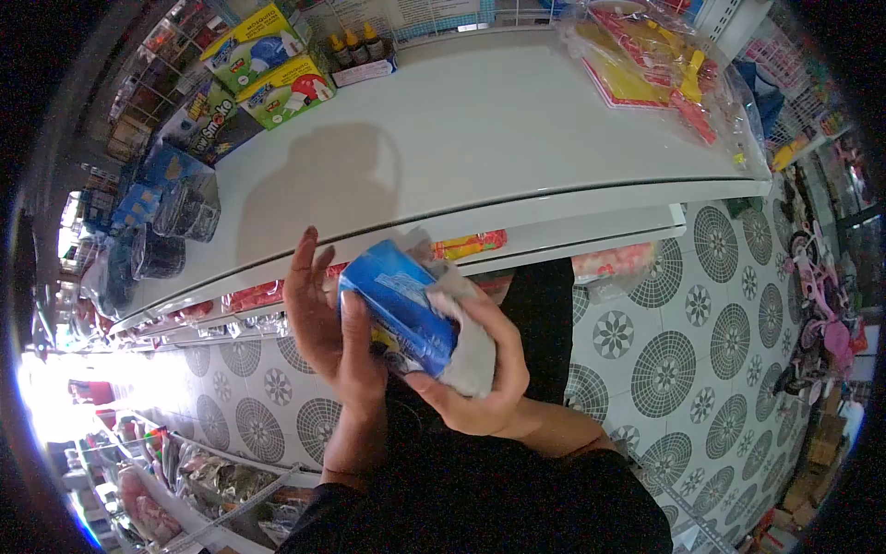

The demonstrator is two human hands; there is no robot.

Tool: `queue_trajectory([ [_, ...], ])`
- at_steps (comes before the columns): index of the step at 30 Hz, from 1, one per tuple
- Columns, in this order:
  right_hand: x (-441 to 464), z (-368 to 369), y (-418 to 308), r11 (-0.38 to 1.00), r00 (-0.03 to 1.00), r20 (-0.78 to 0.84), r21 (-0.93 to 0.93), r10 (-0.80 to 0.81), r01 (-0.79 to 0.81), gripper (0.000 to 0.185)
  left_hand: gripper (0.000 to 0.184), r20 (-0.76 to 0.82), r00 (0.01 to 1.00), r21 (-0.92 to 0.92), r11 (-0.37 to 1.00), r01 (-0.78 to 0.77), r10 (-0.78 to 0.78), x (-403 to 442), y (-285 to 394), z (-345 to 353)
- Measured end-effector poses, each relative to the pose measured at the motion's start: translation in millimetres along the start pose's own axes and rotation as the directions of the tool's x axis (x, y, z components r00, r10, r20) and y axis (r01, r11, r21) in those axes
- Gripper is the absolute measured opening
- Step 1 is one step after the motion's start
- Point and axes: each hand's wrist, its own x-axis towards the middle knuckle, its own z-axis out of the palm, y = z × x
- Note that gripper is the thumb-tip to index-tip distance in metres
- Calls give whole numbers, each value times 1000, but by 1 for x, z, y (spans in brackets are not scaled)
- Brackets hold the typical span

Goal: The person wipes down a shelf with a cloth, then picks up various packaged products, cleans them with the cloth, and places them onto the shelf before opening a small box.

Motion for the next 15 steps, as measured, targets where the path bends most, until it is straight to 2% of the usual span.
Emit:
queue_trajectory([
  [1,0,0,-1,1000,1000,-2,0,0,0,79,55,2,1000,0,1000,0,0,-3,2,4],
  [3,4,-2,-3,893,962,80,-359,-260,271,84,59,155,973,-326,920,216,-173,-7,8,10],
  [4,2,-7,-3,908,950,165,-288,-266,304,81,57,249,924,-285,890,355,-289,-13,3,0],
  [5,4,-11,-7,909,951,164,-289,-263,301,81,57,301,891,-274,864,422,-340,-10,8,-2],
  [7,9,-17,-17,975,913,367,-56,-179,214,81,72,331,841,-546,640,541,-429,-9,-2,-2],
  [8,11,-14,-15,979,885,428,-8,-183,206,81,72,332,839,-545,638,543,-430,-9,-2,-4],
  [10,21,-9,-15,988,896,423,-15,-133,154,77,91,491,808,-397,742,541,-327,-8,0,-6],
  [11,26,-8,-17,994,904,419,-18,-87,104,75,100,472,771,-384,688,616,-427,-12,5,-4],
  [12,31,-8,-20,998,905,422,10,54,-64,76,98,464,769,-358,701,617,-440,-14,13,0],
  [13,36,-9,-16,998,905,423,11,55,-66,76,95,452,768,-332,713,617,-454,-16,21,2],
  [15,47,-8,-6,965,915,389,176,112,-193,81,92,427,782,-312,737,599,-455,-25,19,-1],
])
